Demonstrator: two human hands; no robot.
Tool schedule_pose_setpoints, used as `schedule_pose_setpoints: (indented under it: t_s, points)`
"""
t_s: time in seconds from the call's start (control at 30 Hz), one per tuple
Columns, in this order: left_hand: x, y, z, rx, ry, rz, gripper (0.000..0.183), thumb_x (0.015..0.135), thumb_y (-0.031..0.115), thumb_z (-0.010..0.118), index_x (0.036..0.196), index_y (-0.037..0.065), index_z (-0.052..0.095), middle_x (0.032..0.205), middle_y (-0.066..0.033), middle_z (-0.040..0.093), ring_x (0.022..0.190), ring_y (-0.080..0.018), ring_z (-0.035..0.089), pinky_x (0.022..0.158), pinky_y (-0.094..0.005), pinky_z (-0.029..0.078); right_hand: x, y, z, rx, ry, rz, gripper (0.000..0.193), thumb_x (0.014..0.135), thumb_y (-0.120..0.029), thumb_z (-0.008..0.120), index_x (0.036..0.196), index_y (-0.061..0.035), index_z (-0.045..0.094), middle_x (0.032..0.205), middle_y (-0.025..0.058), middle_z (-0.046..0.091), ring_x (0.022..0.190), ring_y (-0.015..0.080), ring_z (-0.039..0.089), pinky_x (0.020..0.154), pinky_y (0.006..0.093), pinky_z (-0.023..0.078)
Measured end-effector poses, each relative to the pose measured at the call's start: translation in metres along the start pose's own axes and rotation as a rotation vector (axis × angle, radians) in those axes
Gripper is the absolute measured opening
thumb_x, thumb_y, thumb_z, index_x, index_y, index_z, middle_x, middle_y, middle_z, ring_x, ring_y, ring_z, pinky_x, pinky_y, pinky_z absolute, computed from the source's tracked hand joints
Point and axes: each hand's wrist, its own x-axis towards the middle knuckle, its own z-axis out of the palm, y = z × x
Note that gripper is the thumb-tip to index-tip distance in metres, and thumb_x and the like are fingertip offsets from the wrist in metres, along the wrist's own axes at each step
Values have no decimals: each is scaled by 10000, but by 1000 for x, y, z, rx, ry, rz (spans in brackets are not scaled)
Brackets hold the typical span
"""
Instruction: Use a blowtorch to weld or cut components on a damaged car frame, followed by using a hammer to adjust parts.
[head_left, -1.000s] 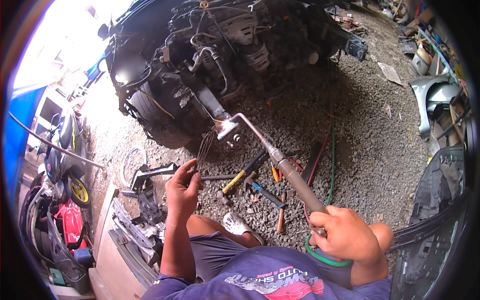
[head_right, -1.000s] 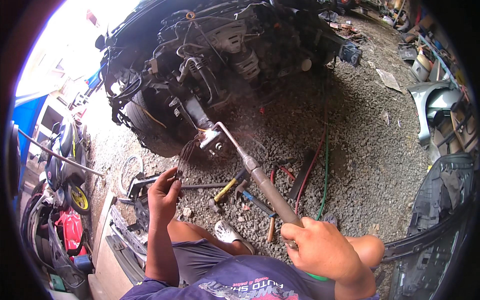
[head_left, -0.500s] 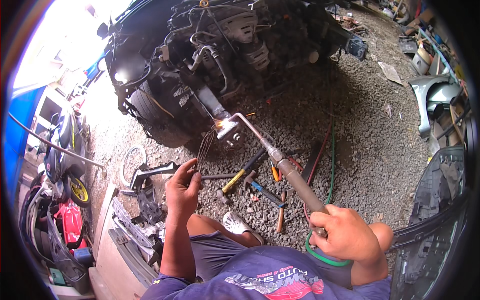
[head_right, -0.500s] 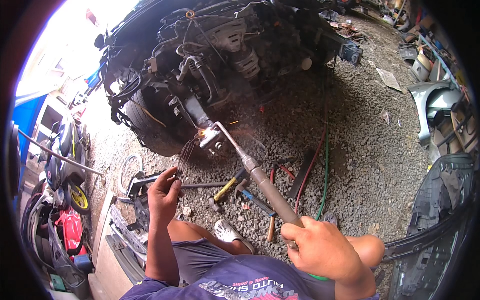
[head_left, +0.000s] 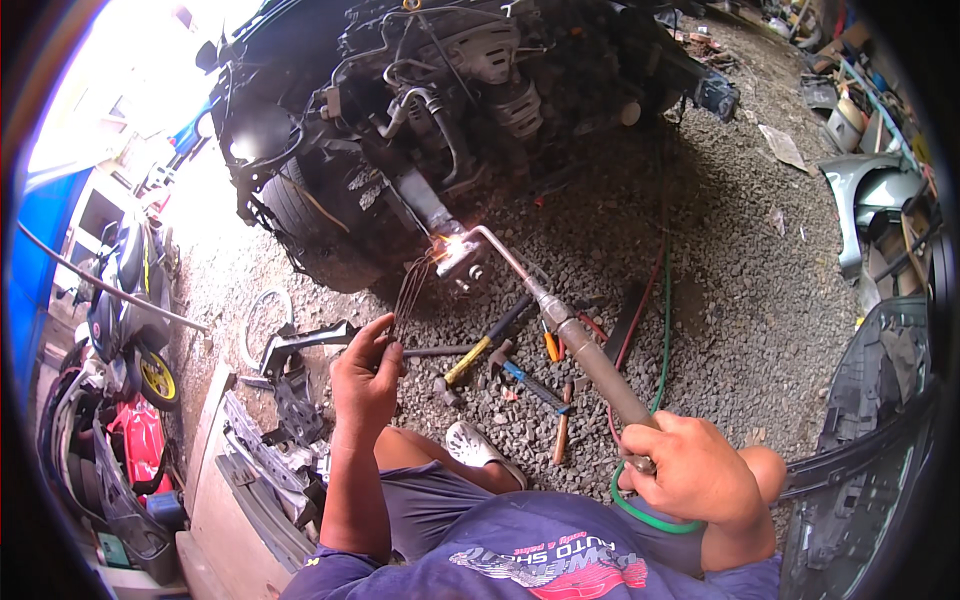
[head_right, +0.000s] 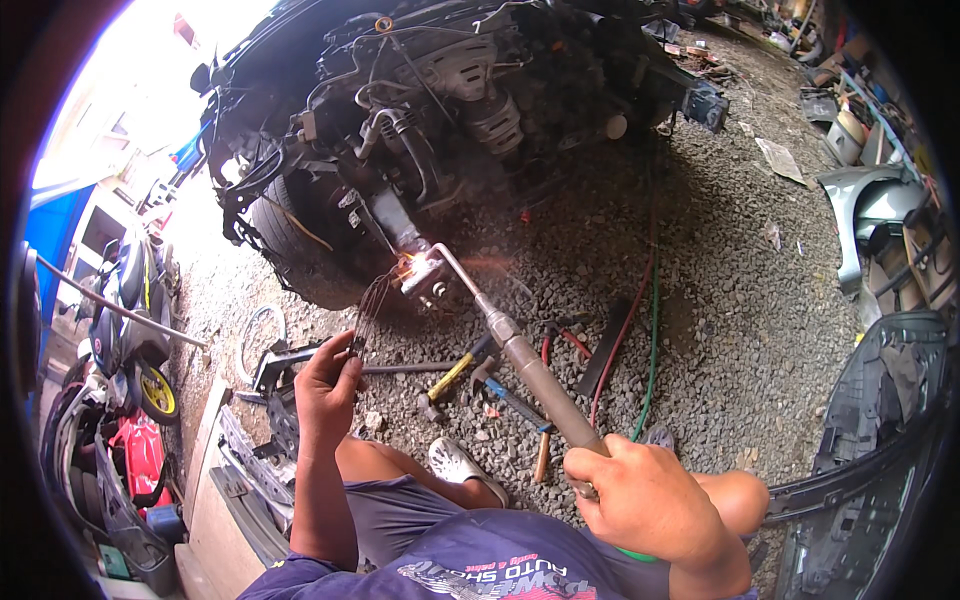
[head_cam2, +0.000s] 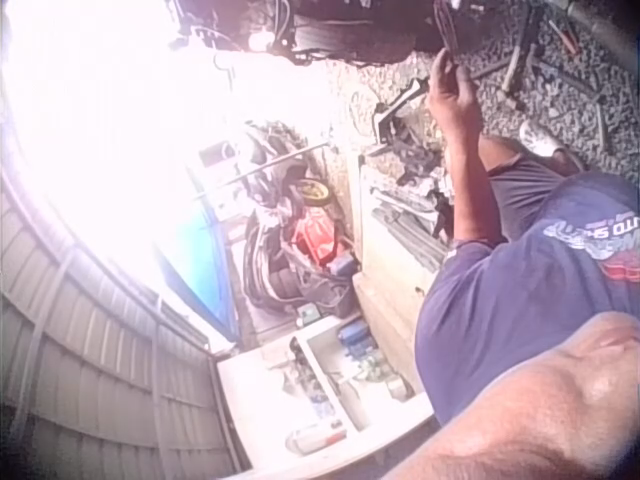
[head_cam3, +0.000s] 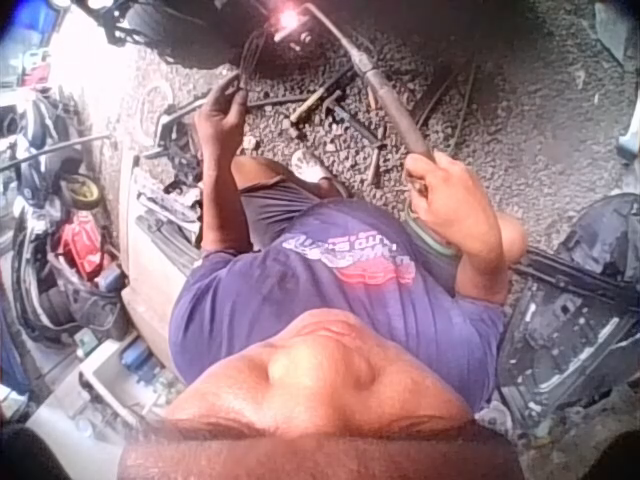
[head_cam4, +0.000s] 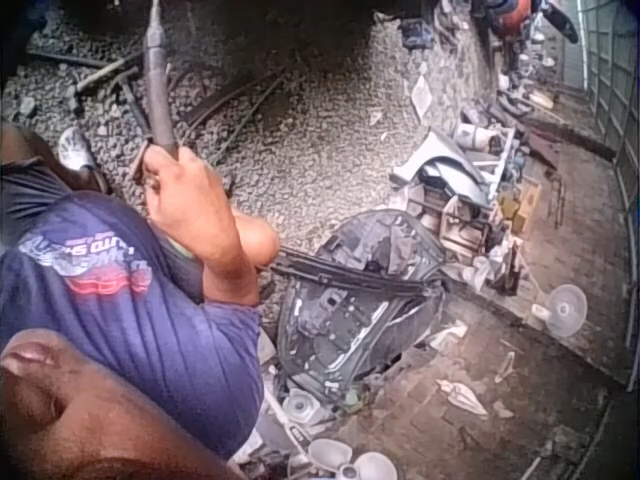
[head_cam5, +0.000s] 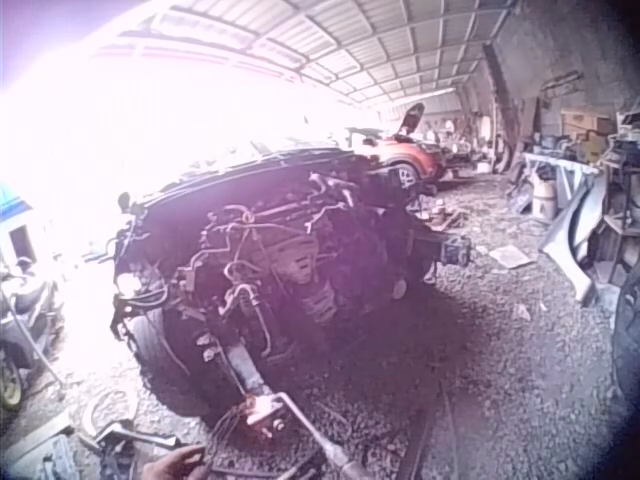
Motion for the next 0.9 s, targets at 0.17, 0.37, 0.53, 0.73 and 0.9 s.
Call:
schedule_pose_setpoints:
  t_s: [0.17, 0.37, 0.53, 0.73, 0.9]
  points:
    - [-1, 0, -1, 10, -14, -2, 383, 1051, 45, 699, 1434, 37, 700, 908, -32, 769, 763, -63, 669, 706, -252, 547, 1, -8, -5, -6, 24, 9, 155, 920, -241, 787, 963, -142, 676, 844, 181, 669, 725, 424, 721, 679, 534, 599]
    - [0, -2, -2, 29, -10, 13, 378, 1053, 50, 698, 1431, 40, 702, 915, -31, 774, 764, -65, 676, 707, -257, 553, 2, -8, -4, -18, 29, 9, 161, 923, -257, 791, 952, -145, 678, 822, 180, 662, 714, 418, 720, 667, 527, 598]
    - [-1, -3, -3, 38, 5, 5, 382, 1051, 63, 702, 1433, 51, 705, 924, -36, 784, 777, -68, 693, 724, -259, 561, 2, -10, -5, -9, 35, 5, 138, 923, -234, 778, 936, -146, 672, 817, 182, 660, 711, 422, 717, 661, 532, 596]
    - [-1, -4, -6, 34, 0, 10, 385, 1051, 69, 704, 1436, 60, 707, 937, -38, 785, 786, -69, 696, 738, -259, 563, 3, -11, -5, -10, 30, 1, 116, 926, -216, 760, 935, -145, 669, 826, 192, 662, 713, 433, 714, 664, 543, 595]
    - [-2, 1, -6, 24, -4, 2, 380, 1053, 49, 701, 1433, 32, 701, 956, -41, 772, 774, -65, 675, 709, -248, 546, 3, -11, -5, -6, 21, 7, 113, 924, -212, 755, 934, -147, 663, 837, 201, 666, 718, 440, 714, 669, 548, 597]
